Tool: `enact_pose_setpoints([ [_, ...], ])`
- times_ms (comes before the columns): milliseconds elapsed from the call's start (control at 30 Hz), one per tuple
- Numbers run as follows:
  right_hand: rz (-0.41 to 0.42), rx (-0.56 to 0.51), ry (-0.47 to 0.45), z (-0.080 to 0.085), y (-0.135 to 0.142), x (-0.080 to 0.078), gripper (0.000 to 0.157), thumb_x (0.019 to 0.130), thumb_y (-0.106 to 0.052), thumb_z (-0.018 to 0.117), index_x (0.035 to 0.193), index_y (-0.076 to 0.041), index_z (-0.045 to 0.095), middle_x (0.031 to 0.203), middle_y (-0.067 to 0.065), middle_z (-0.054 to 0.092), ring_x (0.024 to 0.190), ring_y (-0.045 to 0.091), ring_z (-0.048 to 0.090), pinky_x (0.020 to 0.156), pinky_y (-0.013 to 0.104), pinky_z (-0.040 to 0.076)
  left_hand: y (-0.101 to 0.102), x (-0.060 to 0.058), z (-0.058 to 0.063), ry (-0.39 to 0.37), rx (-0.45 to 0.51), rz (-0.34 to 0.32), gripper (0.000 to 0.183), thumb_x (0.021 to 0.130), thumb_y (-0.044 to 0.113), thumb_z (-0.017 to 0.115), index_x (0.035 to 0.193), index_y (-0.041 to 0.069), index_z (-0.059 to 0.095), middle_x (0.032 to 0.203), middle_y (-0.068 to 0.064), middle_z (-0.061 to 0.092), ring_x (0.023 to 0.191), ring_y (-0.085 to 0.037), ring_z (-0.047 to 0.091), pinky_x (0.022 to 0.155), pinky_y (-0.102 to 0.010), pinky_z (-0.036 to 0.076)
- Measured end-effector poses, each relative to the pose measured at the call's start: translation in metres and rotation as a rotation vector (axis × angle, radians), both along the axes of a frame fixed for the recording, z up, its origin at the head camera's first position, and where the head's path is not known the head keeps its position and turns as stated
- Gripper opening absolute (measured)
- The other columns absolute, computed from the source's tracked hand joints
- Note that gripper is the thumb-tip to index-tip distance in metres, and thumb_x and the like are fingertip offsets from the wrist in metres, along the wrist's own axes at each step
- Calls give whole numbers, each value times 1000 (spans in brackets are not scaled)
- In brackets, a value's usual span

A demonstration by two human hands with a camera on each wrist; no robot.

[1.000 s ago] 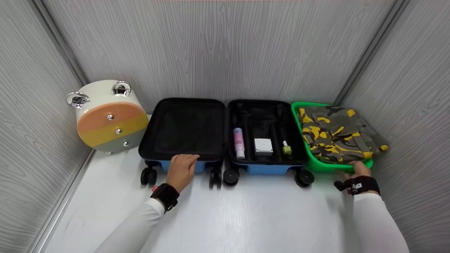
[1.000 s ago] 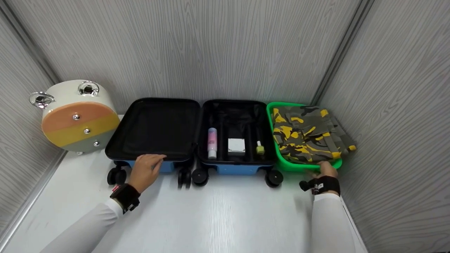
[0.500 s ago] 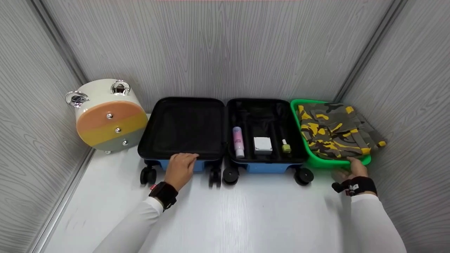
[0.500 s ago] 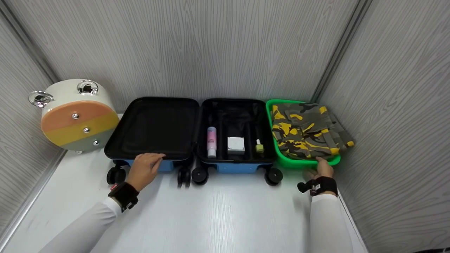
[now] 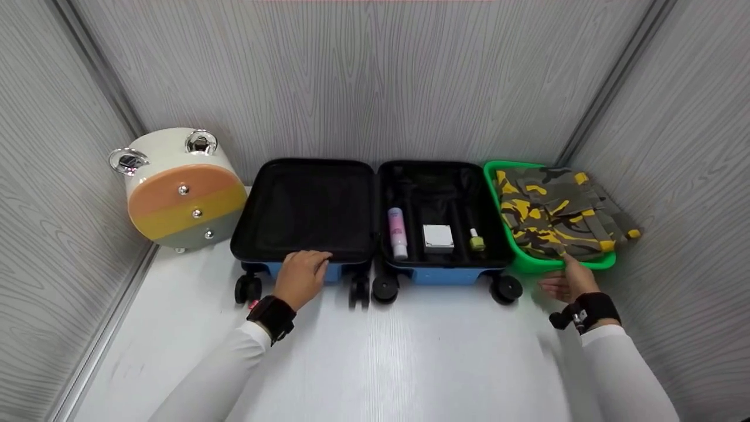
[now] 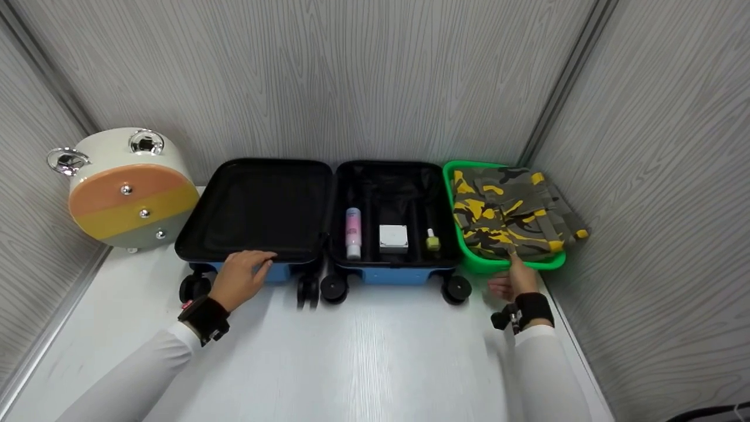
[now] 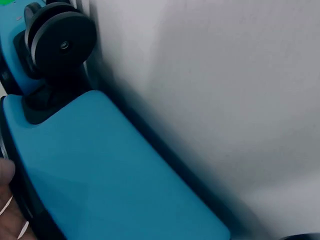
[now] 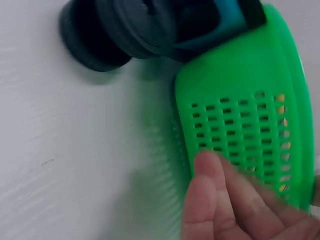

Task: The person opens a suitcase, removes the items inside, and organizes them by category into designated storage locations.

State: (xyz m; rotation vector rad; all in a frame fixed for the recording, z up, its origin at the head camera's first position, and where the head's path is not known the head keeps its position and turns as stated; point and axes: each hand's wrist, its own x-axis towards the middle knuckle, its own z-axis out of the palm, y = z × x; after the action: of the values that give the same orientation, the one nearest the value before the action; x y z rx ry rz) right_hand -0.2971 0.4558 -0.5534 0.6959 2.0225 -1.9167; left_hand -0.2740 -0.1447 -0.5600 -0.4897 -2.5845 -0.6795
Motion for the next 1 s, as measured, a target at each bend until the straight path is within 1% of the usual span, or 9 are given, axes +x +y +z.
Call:
enact_pose_setpoints([
  [100, 126, 175, 60, 9, -25, -3, 74, 116, -54, 33, 126, 10, 69, 78, 0, 79, 71, 12, 75, 70, 29, 62, -5, -1, 9, -64, 31, -17, 25, 108, 16, 68, 125, 2, 79, 120, -18, 80, 115, -39, 73, 112, -59, 52],
  [233, 152, 313, 288, 20, -72, -1, 57, 115, -42, 50, 95, 6, 75, 66, -4, 72, 60, 9, 68, 61, 26, 59, -21, -6, 20, -85, 108, -3, 26, 109, 17, 66, 123, -1, 79, 120, -21, 78, 113, -40, 74, 105, -56, 57],
  [333, 177, 447, 530, 22, -106, 2, 48, 113, -30, 60, 89, 9, 74, 66, 1, 70, 58, 9, 65, 59, 24, 56, -41, -16, 34, -31, 132, 54, 26, 108, 15, 67, 122, -4, 77, 120, -24, 76, 112, -43, 72, 102, -57, 57],
  [433, 232, 629, 735, 20, -135, 4, 32, 107, -22, 70, 90, 4, 78, 73, 6, 74, 65, 12, 66, 63, 25, 53, -65, -31, 56, 16, 109, 145, 30, 107, 15, 66, 125, -8, 73, 128, -29, 71, 120, -48, 67, 108, -60, 52],
  [533, 322, 784, 853, 11, -157, 4, 19, 101, -18, 78, 106, 1, 79, 97, 14, 79, 89, 26, 73, 84, 37, 59, -89, -47, 83, 69, 73, 239, 35, 105, 15, 64, 128, -11, 67, 134, -32, 66, 127, -52, 61, 112, -63, 48],
  [667, 485, 900, 868, -6, -173, 3, 46, 100, -20, 80, 137, 5, 68, 133, 25, 72, 125, 46, 66, 111, 62, 50, -119, -62, 118, 115, 27, 343, 43, 104, 15, 61, 134, -15, 60, 138, -37, 61, 131, -55, 56, 116, -66, 43],
  [733, 541, 950, 839, -13, -177, 2, 53, 101, -25, 79, 142, 5, 65, 140, 26, 69, 132, 47, 63, 117, 65, 45, -134, -67, 133, 106, -5, 377, 49, 103, 16, 59, 139, -17, 55, 144, -40, 57, 138, -57, 51, 122, -66, 38],
  [867, 586, 1007, 795, -21, -181, 0, 53, 101, -30, 79, 142, 2, 67, 141, 23, 70, 132, 46, 63, 120, 66, 39, -161, -75, 153, 70, -59, 419, 61, 103, 16, 58, 148, -21, 44, 156, -45, 44, 150, -62, 37, 130, -65, 26],
  [1000, 582, 1030, 795, -28, -182, 1, 48, 99, -27, 81, 137, 0, 70, 136, 21, 73, 127, 44, 66, 117, 65, 41, -180, -80, 160, 10, -81, 422, 67, 101, 17, 57, 152, -22, 38, 158, -46, 39, 152, -65, 31, 130, -68, 24],
])
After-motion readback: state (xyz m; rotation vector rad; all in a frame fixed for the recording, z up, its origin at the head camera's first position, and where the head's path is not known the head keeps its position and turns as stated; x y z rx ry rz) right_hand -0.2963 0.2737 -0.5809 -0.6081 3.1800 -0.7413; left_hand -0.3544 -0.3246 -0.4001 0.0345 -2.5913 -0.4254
